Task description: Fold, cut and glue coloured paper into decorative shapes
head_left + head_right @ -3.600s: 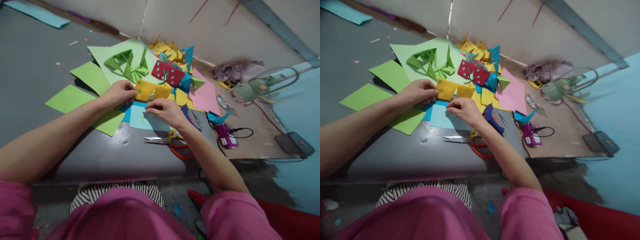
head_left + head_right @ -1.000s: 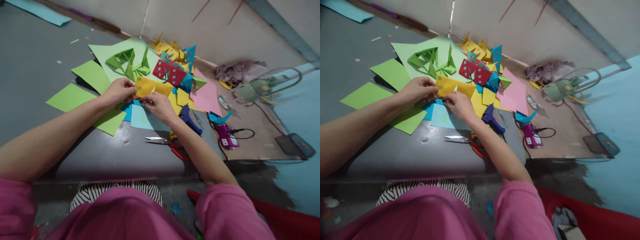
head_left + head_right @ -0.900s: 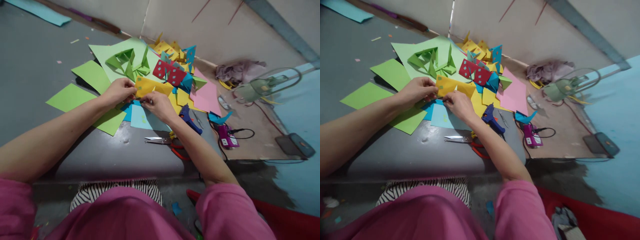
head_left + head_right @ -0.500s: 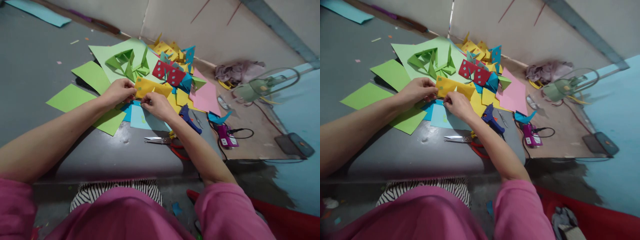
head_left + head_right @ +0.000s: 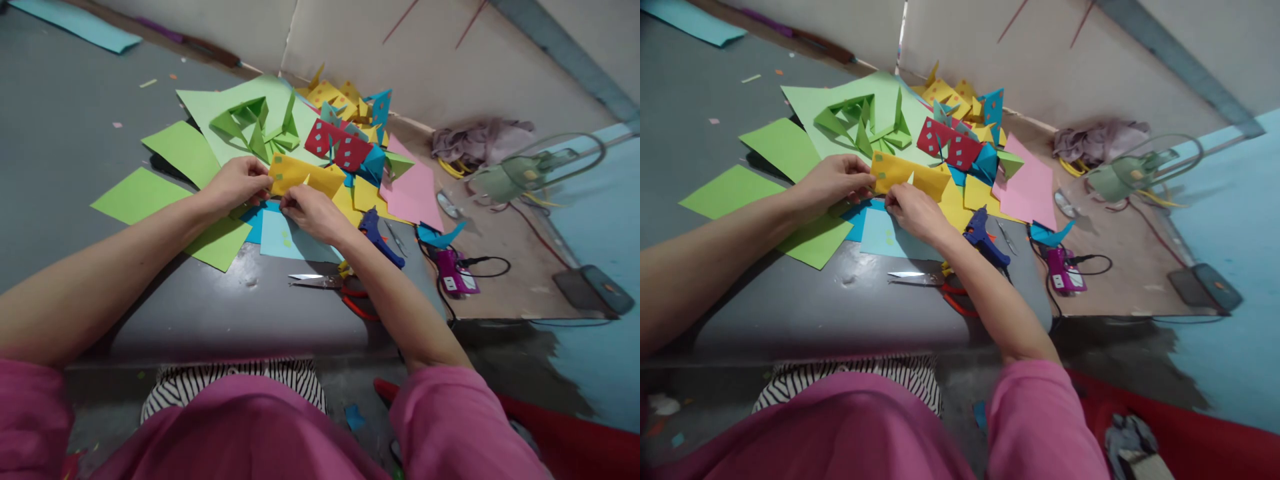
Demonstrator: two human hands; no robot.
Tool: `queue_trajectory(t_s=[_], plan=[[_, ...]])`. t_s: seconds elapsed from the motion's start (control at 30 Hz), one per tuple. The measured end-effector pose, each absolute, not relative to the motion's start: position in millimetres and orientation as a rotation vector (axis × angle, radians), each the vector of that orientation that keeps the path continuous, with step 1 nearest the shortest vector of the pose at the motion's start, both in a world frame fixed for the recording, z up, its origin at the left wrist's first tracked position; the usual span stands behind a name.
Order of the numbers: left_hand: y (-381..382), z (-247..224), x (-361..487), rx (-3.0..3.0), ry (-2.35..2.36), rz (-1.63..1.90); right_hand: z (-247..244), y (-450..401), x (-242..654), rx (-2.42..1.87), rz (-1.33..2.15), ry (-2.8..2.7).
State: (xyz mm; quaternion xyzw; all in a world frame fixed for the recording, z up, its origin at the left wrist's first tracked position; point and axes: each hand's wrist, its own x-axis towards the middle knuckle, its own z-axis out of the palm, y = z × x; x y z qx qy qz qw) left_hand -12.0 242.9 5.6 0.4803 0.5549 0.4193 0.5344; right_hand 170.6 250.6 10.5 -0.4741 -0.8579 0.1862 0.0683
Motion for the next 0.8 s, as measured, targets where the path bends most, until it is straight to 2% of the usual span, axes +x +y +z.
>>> queue_trajectory(t_s=[0.47, 0.8], plan=[[243.3, 3.8, -12.0, 1.134, 1.31, 1.013, 12.3, 252.1, 170.6, -1.45, 0.628, -2.57], [244.5, 2.6, -11.7, 1.124, 1.329, 1.007, 4.2, 252.0, 175.2, -1.355, 0.835, -2.052]])
